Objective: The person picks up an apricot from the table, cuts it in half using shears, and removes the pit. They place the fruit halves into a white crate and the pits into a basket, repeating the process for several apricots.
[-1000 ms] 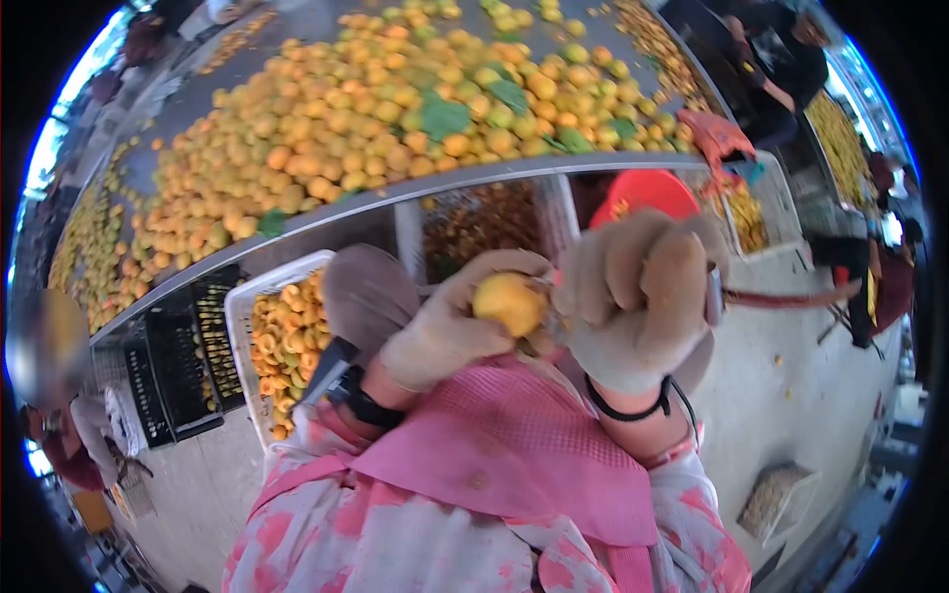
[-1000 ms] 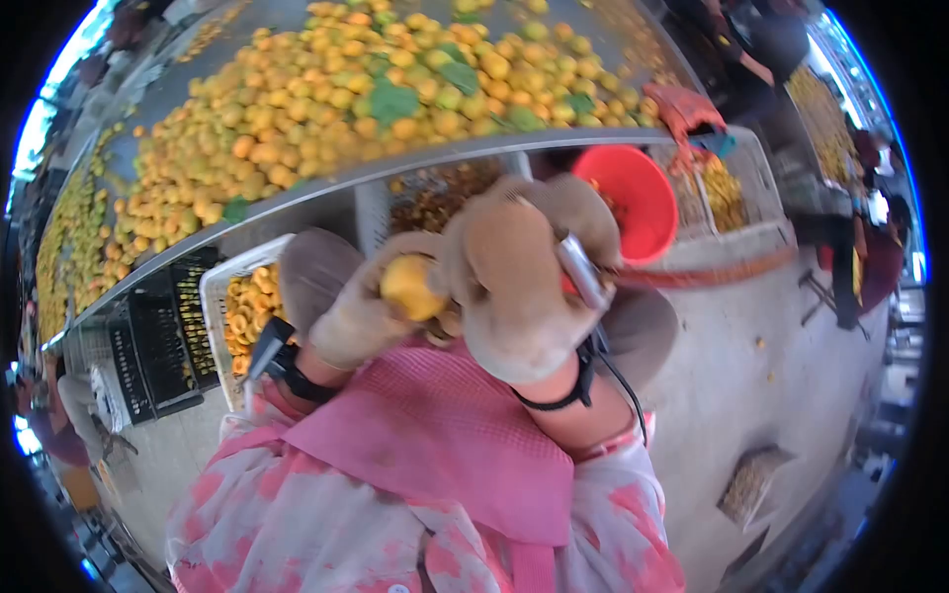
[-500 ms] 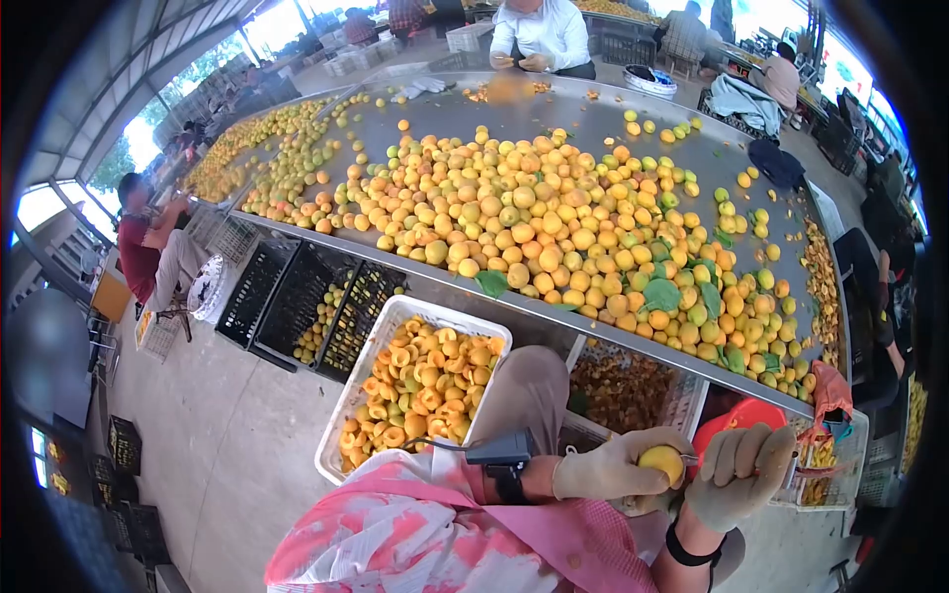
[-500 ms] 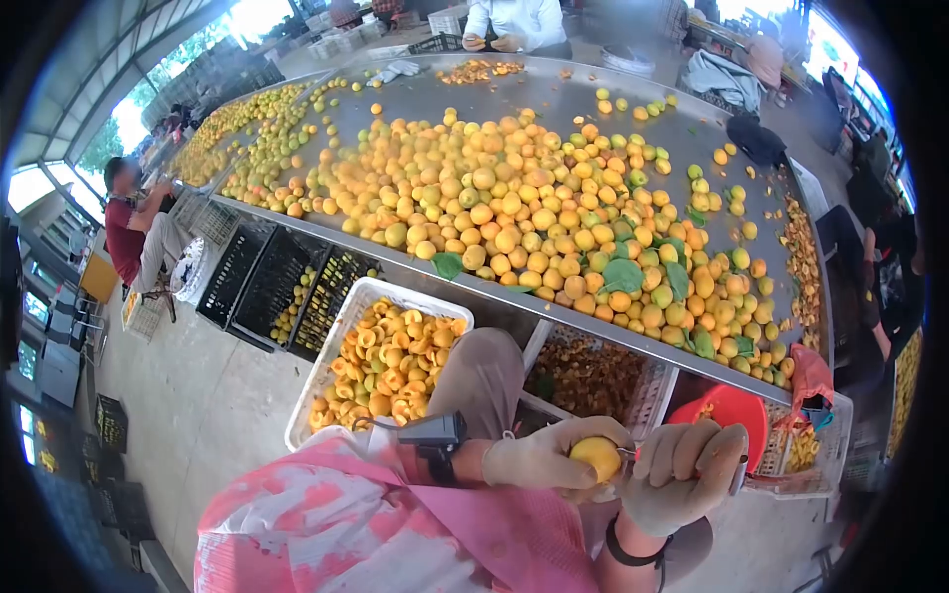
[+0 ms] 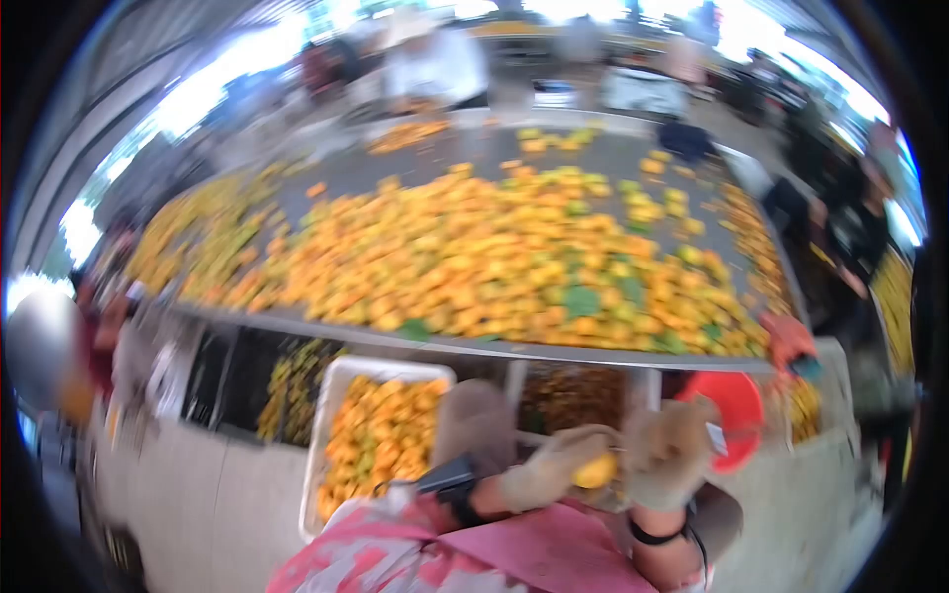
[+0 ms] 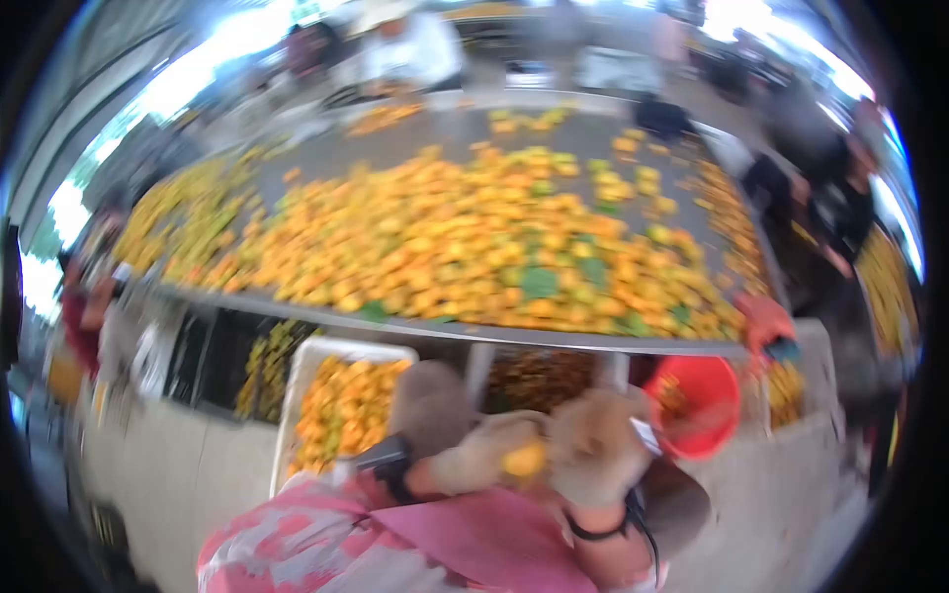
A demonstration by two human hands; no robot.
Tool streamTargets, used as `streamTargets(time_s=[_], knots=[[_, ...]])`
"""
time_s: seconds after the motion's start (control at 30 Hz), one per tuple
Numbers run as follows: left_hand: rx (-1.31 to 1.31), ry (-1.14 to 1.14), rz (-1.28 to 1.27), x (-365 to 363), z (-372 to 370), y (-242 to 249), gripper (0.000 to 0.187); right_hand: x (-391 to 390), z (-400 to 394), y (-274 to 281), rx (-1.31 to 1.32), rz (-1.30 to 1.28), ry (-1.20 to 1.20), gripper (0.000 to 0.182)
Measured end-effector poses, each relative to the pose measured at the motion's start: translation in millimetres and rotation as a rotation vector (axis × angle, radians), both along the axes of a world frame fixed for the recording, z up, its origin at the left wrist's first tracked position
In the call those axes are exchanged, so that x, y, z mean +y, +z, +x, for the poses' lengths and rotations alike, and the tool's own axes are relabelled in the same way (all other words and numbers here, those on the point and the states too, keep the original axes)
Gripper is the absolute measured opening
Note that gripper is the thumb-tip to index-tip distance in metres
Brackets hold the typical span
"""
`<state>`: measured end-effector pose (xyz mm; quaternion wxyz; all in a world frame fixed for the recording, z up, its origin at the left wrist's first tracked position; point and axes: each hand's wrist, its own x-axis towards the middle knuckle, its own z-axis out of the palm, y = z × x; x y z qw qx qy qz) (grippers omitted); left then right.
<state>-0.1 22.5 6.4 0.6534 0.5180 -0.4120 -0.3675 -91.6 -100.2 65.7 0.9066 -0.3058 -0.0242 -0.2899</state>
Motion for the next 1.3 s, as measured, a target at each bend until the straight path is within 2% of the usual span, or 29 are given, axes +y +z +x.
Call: streamTargets(time_s=[0.03, 0.07, 0.1, 0.13, 0.17, 0.23, 0.27, 0.3, 0.37, 0.4, 0.43, 0.5, 0.57, 0.63, 0.7, 0.77, 0.8, 0.83, 0.9, 1.0, 1.2, 1.3], knots=[[-0.626, 0.127, -0.164, -2.4, 4.1, -9.1, 0.034, -0.1, 0.1, -2.5, 0.308, -0.666, -0.326, 0.037], [-0.608, 0.127, 0.004, 1.0, 1.2, -11.7, 0.042, -5.3, 0.7, -29.4, 0.25, -0.737, -0.343, 0.024], [-0.307, 0.092, 0.147, 5.5, -1.4, -30.8, 0.038, -5.9, -4.7, -53.9, 0.507, -1.386, -0.695, 0.009], [-0.277, 0.042, 0.205, 1.6, -4.4, -0.2, 0.035, -7.9, -6.4, -55.0, 0.609, -1.398, -0.831, 0.009], [-0.732, 0.145, 0.002, -0.8, 2.1, -19.6, 0.026, -11.1, 1.2, -55.3, 0.53, -0.964, -0.54, 0.013], [-0.429, 0.093, 0.087, -2.8, -7.1, -3.6, 0.027, -24.6, 18.5, -53.8, 0.182, -0.105, 0.047, 0.02], [-0.425, 0.063, 0.066, 1.3, -6.9, -7.5, 0.027, -28.3, 24.1, -52.4, -0.053, 0.323, 0.39, 0.024], [-0.426, 0.099, 0.089, 3.0, -4.2, -13.7, 0.031, 0.8, 18.9, 0.5, 0.494, -0.234, -0.193, 0.022], [-0.424, 0.114, 0.085, -9.3, -15.3, -7.7, 0.037, -15.2, 12.1, -12.0, 0.34, -1.113, -0.502, 0.018], [-0.454, 0.109, 0.076, -10.3, -17.0, -4.5, 0.037, -12.5, 4.9, 1.4, 0.438, -1.007, -0.349, 0.015], [-0.487, 0.111, 0.073, -10.1, -19.0, -2.7, 0.037, -11.8, 0.5, 4.7, 0.44, -1.015, -0.353, 0.015], [-0.565, 0.113, 0.053, -11.4, -19.2, -1.1, 0.041, -9.3, -2.4, 9.9, 0.467, -0.65, -0.127, 0.02], [-0.714, 0.116, 0.027, -11.6, -18.3, -0.4, 0.048, -4.5, -2.1, 12.8, 0.545, -0.649, -0.132, 0.019], [-0.738, 0.083, 0.021, -9.2, -14.9, 1.0, 0.048, 0.3, -0.3, 10.1, 0.627, -0.645, -0.137, 0.019], [-0.761, 0.047, 0.014, -7.8, -18.5, 8.0, 0.049, 6.6, 2.7, 4.5, 0.433, -0.503, -0.135, 0.021], [-0.581, 0.129, -0.003, -8.7, -29.0, 22.7, 0.045, 9.0, 0.9, 5.9, 0.43, -0.529, -0.138, 0.024], [-0.579, 0.128, -0.001, -6.9, -27.6, 23.5, 0.045, 10.6, -0.1, 6.3, 0.429, -0.555, -0.14, 0.027], [-0.577, 0.043, 0.011, -5.2, -24.0, 23.6, 0.046, 13.6, 0.3, 4.8, 0.432, -0.554, -0.139, 0.027], [-0.57, -0.041, 0.026, -2.1, -20.3, 18.4, 0.046, 20.6, 2.1, -0.1, 0.392, -0.67, -0.354, 0.022], [-0.633, -0.036, -0.017, -9.1, -17.4, 16.9, 0.045, 16.0, -0.8, 1.5, 0.35, -0.782, -0.212, 0.03], [-0.762, -0.031, -0.092, -16.7, -3.3, 6.3, 0.043, 23.5, -1.6, 2.8, 0.197, -0.947, -0.283, 0.036], [-0.823, -0.015, -0.107, -27.6, -6.8, 6.9, 0.042, 29.4, 1.1, -1.1, 0.176, -0.85, -0.279, 0.037]])
